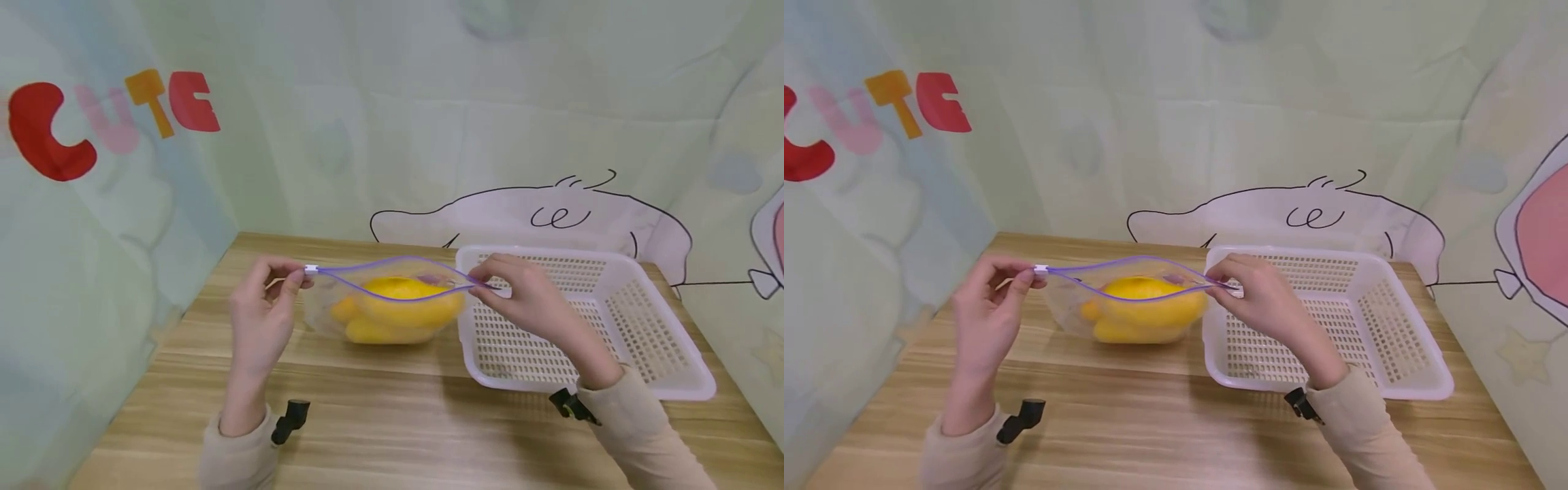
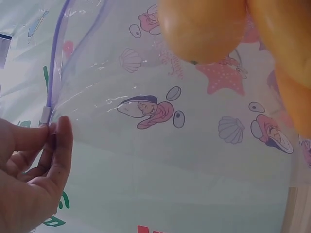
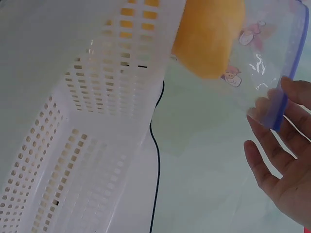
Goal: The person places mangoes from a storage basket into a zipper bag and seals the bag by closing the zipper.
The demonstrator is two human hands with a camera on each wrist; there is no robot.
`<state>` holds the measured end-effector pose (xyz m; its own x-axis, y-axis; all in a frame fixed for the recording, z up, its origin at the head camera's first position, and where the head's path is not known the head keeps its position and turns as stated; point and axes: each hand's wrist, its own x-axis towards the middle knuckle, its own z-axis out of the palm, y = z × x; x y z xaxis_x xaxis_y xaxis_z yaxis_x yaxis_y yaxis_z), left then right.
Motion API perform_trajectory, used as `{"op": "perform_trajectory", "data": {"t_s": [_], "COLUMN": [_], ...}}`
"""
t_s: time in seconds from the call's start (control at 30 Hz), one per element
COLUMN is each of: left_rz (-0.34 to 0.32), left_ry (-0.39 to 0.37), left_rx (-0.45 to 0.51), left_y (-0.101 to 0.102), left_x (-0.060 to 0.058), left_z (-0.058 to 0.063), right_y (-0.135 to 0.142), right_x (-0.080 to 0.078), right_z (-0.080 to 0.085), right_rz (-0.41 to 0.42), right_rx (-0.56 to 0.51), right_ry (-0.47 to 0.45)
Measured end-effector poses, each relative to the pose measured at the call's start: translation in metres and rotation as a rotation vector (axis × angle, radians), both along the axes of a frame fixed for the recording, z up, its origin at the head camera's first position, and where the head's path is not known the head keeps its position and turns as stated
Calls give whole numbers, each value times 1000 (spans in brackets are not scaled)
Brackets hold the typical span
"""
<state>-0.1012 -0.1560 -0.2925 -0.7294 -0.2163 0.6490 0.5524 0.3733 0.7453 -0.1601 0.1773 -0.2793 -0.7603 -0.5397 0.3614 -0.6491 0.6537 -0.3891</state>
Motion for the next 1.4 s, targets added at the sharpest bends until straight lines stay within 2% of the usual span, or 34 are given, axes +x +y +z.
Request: {"op": "perform_trajectory", "data": {"t_s": [0.3,0.63,0.97,1.4], "left_rz": [-8,-1,1,17], "left_ry": [13,-7,22,35], "left_rx": [20,9,-17,-38], "left_y": [7,8,10,9], "left_x": [-2,-2,-2,2], "left_z": [-1,-1,-1,0], "right_y": [-18,-59,-90,-133], "right_x": [3,2,4,3], "right_z": [7,15,28,47], "right_rz": [41,171,207,300], "right_rx": [-3,-38,36,31], "right_ry": [45,136,114,162]}}
